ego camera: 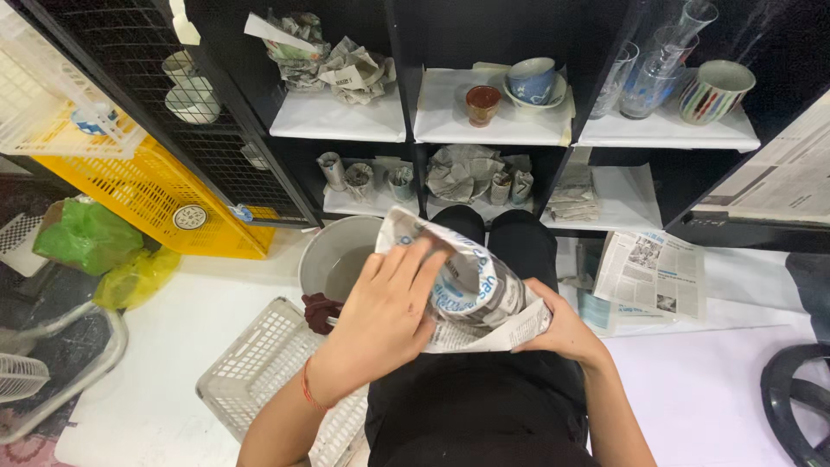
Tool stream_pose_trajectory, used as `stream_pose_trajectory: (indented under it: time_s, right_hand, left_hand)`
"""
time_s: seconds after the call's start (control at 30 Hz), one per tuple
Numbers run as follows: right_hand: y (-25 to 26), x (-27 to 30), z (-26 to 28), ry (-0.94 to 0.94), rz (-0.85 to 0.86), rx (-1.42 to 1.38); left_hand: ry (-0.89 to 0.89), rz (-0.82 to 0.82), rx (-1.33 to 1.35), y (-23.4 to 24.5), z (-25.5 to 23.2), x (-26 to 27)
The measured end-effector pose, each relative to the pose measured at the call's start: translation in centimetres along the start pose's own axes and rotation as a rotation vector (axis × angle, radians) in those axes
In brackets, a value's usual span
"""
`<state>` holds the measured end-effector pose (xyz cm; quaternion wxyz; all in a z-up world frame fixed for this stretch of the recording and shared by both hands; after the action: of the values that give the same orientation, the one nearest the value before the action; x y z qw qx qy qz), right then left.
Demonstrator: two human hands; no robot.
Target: The person sits on the floor and wraps individual glassware items, including glasses and mugs, with newspaper. They fold the newspaper around each item and place the wrapped pieces onto a shelf. The person repeats this process for several items.
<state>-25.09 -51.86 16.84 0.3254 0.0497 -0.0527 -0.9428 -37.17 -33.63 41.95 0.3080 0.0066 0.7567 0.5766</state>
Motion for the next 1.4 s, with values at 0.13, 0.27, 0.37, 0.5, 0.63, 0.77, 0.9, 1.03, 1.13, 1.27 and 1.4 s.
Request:
stream_pose_trajectory:
  time_s: [0.13, 0.27, 0.37, 0.5, 0.63, 0.77, 0.9, 1.03, 1.13, 1.27, 1.4]
  right_hand:
    - [-0.9, 0.2, -1.2, 0.043, 0.083, -0.125]
    - [-1.1, 0.5, -2.8, 0.1, 0.126, -0.323]
    - [-0.5, 0.7, -5.2, 0.101, 0.063, -0.224]
    - [-0.5, 1.1, -9.4, 0.044, 0.128, -0.373]
    - [-0.4, 1.2, -13.6, -0.018, 0.111, -0.488]
    - [-1.3, 1.0, -15.4, -0.058, 0.134, -0.642]
    - [-2.1, 0.9, -14.3, -0.022, 0.109, -0.843]
    - [-4.5, 2.2, -8.8, 0.11, 0.536, -1.419]
    - [-3.4, 1.1, -9.9, 0.111, 0.303, -1.234]
    - [-1.8, 0.8, -11.2, 0.144, 0.106, -0.974]
    - [-2.1, 1.0, -10.7, 0.114, 0.121, -0.974]
  left_hand:
    - [0.077, 0.015, 0.38, 0.1, 2.1, -0.4]
    - [0.354, -0.014, 0.645, -1.2, 5.0, -0.3]
    - [0.338, -0.036, 0.745, -1.4, 5.5, -0.3]
    - [0.341, 0.103, 0.877, -3.1, 6.2, 0.2]
    - [0.369, 0.187, 0.868, -4.5, 7.4, 0.4]
    - [0.282, 0.34, 0.777, -7.4, 6.3, 0.5]
    - [0.275, 0.231, 0.881, -10.1, 5.5, 0.9]
    - [0.186, -0.1, 1.374, -12.1, 5.0, 0.7]
    - [0.359, -0.143, 1.582, -15.5, 5.7, 1.1]
    - [0.498, 0.05, 1.661, -17.7, 5.7, 1.5]
    - [0.492, 0.156, 1.541, -17.2, 6.0, 1.5]
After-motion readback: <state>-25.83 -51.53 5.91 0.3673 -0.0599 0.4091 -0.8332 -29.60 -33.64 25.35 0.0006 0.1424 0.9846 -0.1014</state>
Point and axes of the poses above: each hand's wrist, its own x-axis away from the middle knuckle, its own y-axis out of the back of the hand, z = x × y, the point moved 10 cm from there along -x, towards the middle knuckle
